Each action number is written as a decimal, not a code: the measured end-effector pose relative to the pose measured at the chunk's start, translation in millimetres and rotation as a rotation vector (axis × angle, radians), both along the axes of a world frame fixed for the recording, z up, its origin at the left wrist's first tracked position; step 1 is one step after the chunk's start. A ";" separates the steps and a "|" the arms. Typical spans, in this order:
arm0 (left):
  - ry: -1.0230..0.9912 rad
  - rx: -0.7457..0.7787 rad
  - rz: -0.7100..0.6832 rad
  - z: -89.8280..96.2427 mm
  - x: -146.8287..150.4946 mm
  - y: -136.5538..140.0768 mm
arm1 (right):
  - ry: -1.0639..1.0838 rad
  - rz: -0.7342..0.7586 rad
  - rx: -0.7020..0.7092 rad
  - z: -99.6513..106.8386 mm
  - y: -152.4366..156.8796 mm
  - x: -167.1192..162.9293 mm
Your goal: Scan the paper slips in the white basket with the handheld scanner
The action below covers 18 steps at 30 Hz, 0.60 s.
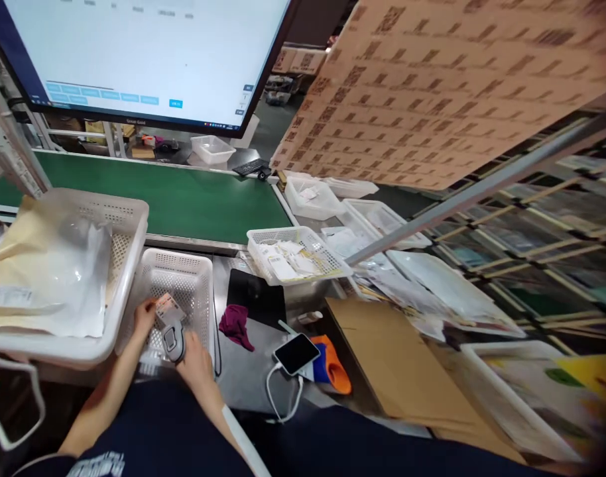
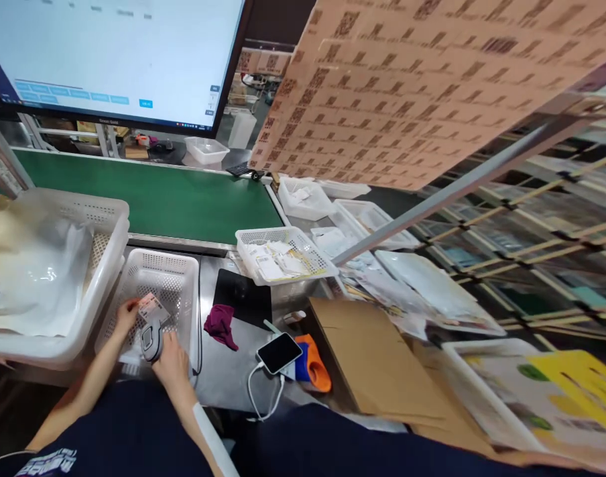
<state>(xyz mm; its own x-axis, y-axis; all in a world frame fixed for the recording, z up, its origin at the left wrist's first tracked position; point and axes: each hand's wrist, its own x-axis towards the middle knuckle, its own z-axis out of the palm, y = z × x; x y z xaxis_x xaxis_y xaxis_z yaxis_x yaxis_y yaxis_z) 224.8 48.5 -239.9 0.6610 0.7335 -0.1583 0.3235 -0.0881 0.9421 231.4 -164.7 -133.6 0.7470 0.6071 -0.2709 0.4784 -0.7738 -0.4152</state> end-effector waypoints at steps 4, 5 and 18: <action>-0.042 0.018 0.099 5.0 -18.5 -11.8 | 0.018 0.046 0.069 -3.3 -12.6 -10.5; -0.046 0.017 0.124 6.3 -22.8 -15.0 | 0.020 0.060 0.081 -3.4 -16.7 -12.7; -0.124 -0.153 0.249 -4.9 -23.6 -18.5 | -0.049 0.047 -0.015 -42.3 -56.3 -20.2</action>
